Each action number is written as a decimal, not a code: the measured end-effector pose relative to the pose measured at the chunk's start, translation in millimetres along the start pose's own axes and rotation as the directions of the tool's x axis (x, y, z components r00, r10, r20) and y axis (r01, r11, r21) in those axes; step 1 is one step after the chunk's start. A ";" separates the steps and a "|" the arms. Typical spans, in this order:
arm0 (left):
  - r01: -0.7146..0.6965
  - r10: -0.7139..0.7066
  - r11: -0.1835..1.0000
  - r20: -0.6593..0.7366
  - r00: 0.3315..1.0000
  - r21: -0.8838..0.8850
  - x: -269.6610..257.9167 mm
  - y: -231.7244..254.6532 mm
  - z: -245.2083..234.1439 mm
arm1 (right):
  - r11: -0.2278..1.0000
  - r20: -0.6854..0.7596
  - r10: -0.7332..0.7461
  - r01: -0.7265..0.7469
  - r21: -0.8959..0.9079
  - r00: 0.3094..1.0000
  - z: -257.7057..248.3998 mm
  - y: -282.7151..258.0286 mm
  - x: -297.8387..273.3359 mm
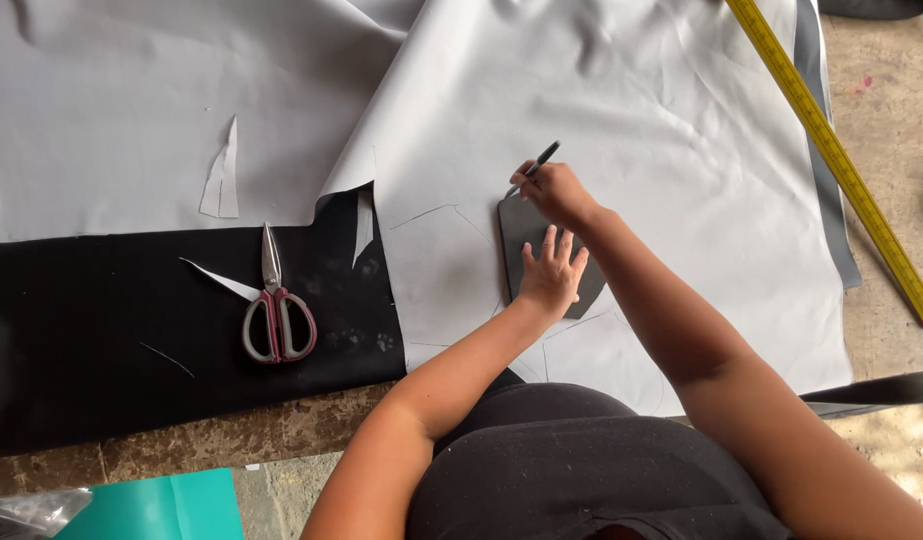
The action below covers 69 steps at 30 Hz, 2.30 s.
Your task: The person uses a dark template to trace multiple shapes onto a large sheet of white fabric with a pen. After tracing, they use scissors to cut out the marked shapes from the fabric.
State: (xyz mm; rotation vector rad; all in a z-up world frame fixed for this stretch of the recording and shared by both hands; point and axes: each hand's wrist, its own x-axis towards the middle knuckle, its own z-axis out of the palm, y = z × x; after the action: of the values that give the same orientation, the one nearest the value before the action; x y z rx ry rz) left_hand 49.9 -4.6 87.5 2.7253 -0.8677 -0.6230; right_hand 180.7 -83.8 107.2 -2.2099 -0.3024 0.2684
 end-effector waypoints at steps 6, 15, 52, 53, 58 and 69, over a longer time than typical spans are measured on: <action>0.010 -0.004 0.998 0.080 0.997 -0.069 1.5 1.5 -17.4 | 0.994 -0.071 0.031 -0.038 -0.103 0.997 -31.5 54.9 -5.7; 0.016 -0.011 0.999 0.141 0.990 -0.038 1.5 6.5 -29.4 | 0.991 -0.111 -0.033 0.018 -0.130 0.993 -15.7 36.8 -23.2; -0.069 0.055 0.992 0.133 0.990 0.106 35.3 -23.2 -0.2 | 0.998 -0.466 0.059 -0.057 0.019 0.883 87.0 -29.4 -243.0; -0.088 0.073 0.991 0.144 0.987 0.104 38.9 -26.7 1.0 | 1.000 -0.462 -0.026 0.022 -0.012 0.886 93.2 -33.9 -235.4; -0.119 0.100 0.988 0.183 0.978 0.098 33.5 -26.7 -9.5 | 0.987 -0.460 -0.151 0.109 -0.116 0.875 100.6 -41.1 -227.4; -0.093 0.081 0.994 0.174 0.981 0.058 23.8 -34.3 -10.5 | 0.971 -0.459 -0.189 0.094 -0.221 0.868 101.4 -24.3 -242.4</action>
State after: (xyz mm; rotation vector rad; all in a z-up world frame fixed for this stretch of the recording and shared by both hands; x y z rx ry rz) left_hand 89.3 9.6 77.9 2.7045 -1.0593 -0.8351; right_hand -82.0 -68.9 86.3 -2.3413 -0.2207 -0.4052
